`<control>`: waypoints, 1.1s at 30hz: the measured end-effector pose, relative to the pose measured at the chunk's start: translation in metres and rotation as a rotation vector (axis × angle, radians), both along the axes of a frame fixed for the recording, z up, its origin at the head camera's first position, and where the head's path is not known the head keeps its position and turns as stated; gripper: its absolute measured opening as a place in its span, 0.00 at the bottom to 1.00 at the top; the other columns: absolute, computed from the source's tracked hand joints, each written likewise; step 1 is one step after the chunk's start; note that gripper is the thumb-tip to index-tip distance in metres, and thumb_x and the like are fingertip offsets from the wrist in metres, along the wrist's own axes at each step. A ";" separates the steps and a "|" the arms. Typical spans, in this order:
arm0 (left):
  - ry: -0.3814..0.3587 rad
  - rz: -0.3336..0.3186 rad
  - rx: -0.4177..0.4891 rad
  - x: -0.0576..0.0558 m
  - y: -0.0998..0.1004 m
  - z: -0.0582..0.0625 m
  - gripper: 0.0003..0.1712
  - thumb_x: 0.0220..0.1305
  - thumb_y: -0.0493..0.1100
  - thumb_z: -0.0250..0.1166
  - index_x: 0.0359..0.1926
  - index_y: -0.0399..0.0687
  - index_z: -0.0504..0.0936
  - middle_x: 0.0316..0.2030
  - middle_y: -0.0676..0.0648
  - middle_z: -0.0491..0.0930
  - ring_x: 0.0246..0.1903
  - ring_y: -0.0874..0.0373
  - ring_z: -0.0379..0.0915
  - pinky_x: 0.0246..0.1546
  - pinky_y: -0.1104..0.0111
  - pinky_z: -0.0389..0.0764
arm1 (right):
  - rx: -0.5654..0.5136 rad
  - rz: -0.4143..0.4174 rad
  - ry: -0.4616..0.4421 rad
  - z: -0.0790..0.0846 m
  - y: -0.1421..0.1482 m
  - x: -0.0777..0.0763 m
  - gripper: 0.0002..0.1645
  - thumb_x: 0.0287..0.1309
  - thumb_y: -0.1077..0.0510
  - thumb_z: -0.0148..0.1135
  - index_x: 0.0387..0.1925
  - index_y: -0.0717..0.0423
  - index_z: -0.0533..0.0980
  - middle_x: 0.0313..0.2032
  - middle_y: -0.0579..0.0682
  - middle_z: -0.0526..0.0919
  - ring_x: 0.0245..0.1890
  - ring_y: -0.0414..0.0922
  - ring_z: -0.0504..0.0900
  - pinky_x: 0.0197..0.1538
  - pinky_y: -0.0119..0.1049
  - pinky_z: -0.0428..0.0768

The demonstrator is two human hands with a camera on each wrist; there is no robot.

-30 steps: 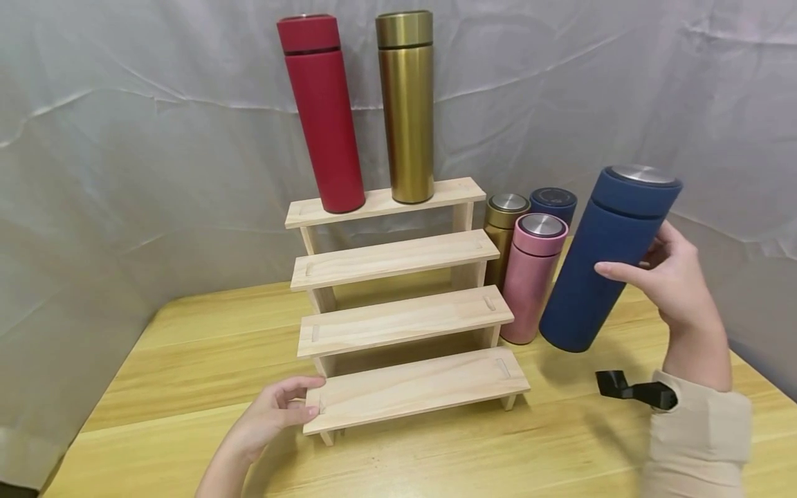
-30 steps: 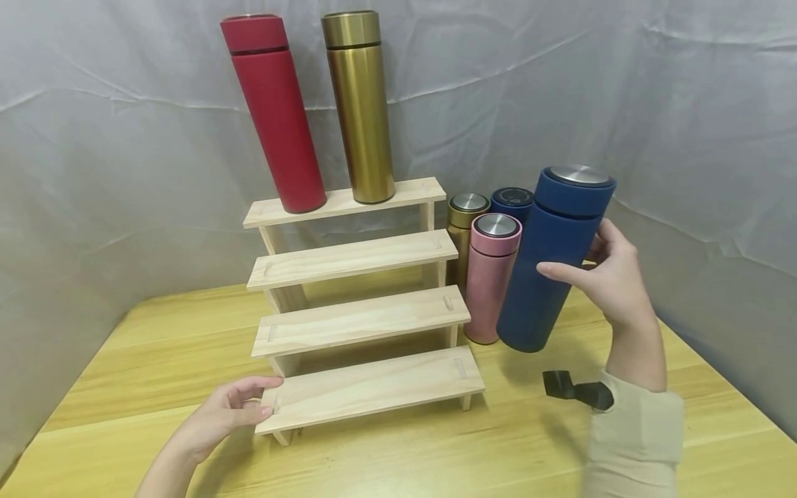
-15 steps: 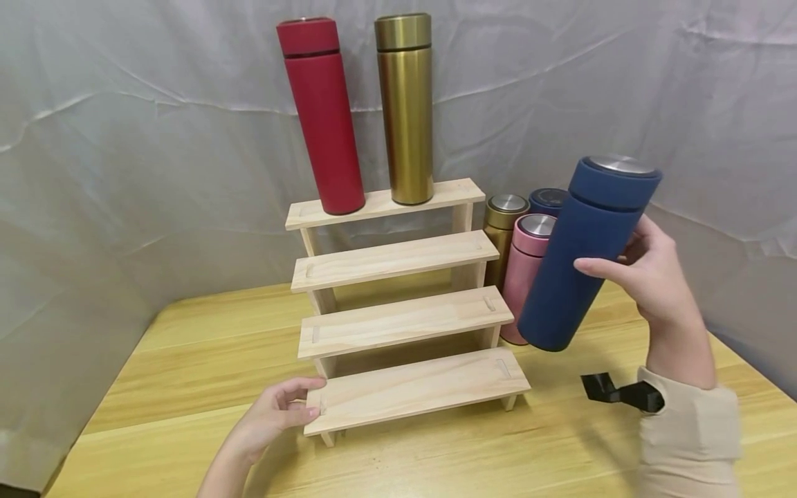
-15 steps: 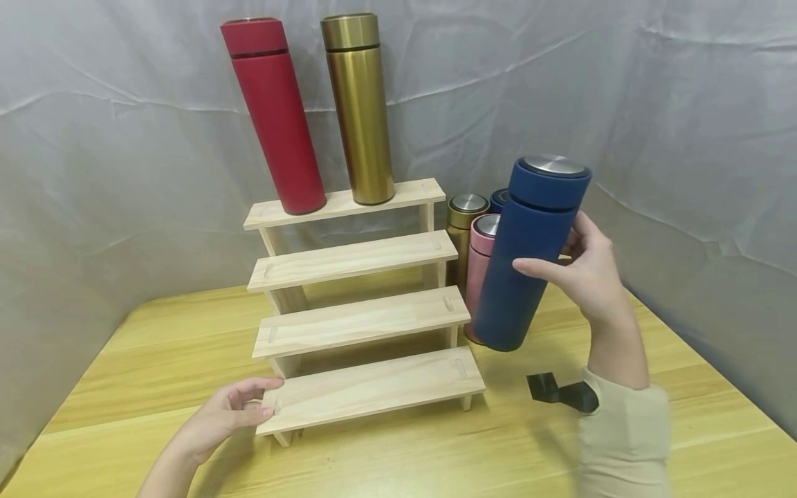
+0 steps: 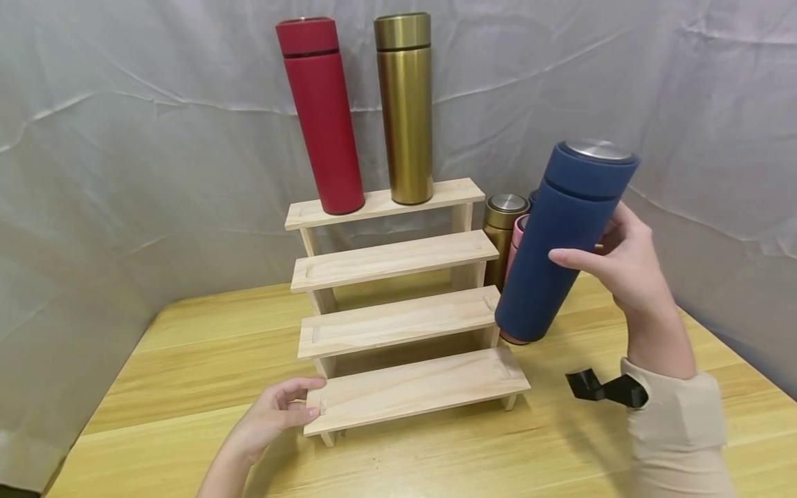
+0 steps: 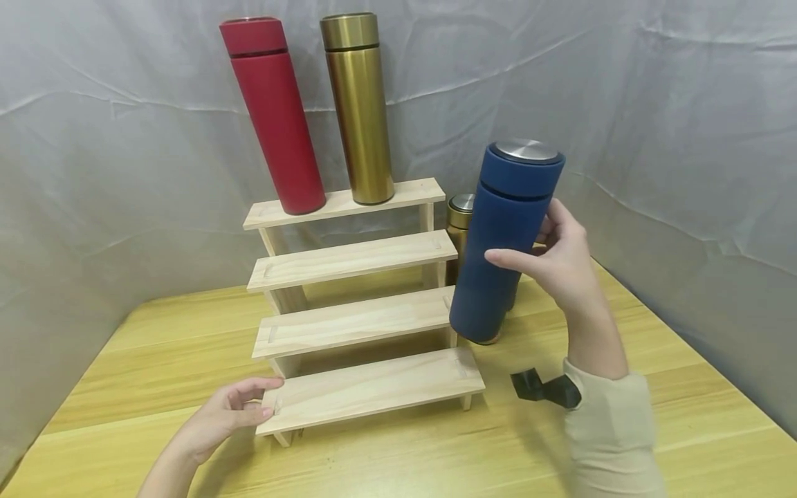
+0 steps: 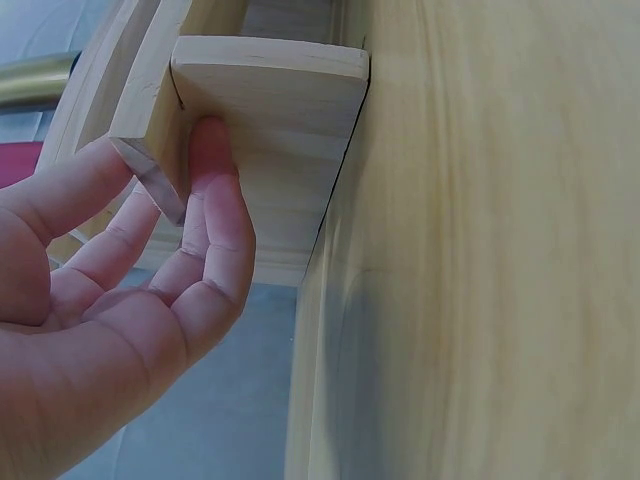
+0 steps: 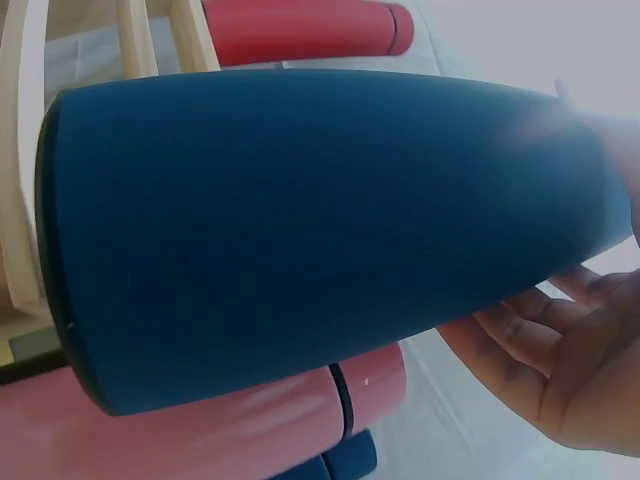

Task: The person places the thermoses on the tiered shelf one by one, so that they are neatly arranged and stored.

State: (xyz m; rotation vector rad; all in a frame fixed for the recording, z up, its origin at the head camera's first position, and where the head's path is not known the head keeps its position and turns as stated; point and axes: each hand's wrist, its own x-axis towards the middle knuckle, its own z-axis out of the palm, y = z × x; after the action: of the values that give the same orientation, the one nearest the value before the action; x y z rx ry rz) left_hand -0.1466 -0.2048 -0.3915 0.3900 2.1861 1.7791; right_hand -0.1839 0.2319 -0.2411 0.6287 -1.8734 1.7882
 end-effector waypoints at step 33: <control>0.006 -0.010 -0.002 0.000 -0.001 0.000 0.29 0.54 0.34 0.61 0.55 0.25 0.64 0.45 0.39 0.67 0.35 0.53 0.69 0.42 0.60 0.69 | 0.003 -0.021 -0.008 0.025 -0.075 -0.025 0.39 0.39 0.65 0.70 0.57 0.53 0.66 0.46 0.55 0.77 0.40 0.49 0.77 0.43 0.38 0.75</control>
State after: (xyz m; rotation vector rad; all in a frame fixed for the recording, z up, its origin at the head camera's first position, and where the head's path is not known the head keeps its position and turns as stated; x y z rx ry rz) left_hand -0.1465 -0.2060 -0.3919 0.4055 2.1861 1.7734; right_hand -0.2093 0.1574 -0.2164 0.6014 -1.8811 1.7779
